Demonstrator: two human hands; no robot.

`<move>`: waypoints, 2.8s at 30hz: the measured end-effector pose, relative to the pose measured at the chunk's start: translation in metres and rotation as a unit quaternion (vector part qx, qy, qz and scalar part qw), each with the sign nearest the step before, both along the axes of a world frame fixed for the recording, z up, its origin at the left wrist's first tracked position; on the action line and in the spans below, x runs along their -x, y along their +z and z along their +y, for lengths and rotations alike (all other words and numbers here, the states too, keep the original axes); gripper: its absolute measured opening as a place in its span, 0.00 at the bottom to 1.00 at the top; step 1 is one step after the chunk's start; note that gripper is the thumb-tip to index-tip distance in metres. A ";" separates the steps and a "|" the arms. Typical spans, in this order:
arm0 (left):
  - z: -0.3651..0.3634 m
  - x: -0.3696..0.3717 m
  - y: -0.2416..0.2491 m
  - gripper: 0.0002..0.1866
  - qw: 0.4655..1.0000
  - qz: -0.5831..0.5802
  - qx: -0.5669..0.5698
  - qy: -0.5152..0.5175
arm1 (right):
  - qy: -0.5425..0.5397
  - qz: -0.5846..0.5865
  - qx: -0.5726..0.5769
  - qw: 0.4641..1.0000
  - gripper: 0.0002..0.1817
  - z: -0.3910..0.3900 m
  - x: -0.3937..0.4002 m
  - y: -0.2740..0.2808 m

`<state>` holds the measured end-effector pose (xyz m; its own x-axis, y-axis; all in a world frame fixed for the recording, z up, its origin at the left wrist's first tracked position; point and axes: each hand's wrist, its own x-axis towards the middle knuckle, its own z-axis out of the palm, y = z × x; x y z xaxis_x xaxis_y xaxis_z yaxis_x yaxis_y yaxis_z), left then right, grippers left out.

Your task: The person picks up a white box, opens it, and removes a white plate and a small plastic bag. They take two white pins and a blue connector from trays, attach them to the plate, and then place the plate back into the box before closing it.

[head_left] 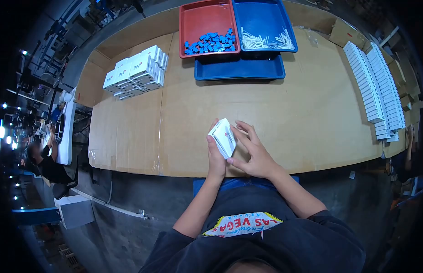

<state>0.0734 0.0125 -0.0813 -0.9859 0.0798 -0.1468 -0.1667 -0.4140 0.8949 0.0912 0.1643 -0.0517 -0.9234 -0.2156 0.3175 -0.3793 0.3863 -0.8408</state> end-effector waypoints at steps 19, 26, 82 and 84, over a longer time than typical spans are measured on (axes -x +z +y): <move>0.016 -0.018 0.027 0.38 0.979 -0.147 -0.068 -0.123 | 0.018 0.246 0.014 0.969 0.49 0.018 0.025 -0.029; 0.009 -0.014 0.023 0.39 0.977 -0.157 -0.057 -0.131 | -0.014 0.104 0.134 0.985 0.53 0.006 0.023 -0.047; 0.002 0.005 -0.019 0.26 0.993 -0.093 0.065 0.018 | -0.013 0.161 -0.072 0.984 0.25 -0.012 0.017 -0.048; -0.001 0.013 -0.017 0.27 0.996 -0.068 0.054 0.021 | 0.010 0.151 -0.023 0.988 0.25 -0.014 0.026 -0.041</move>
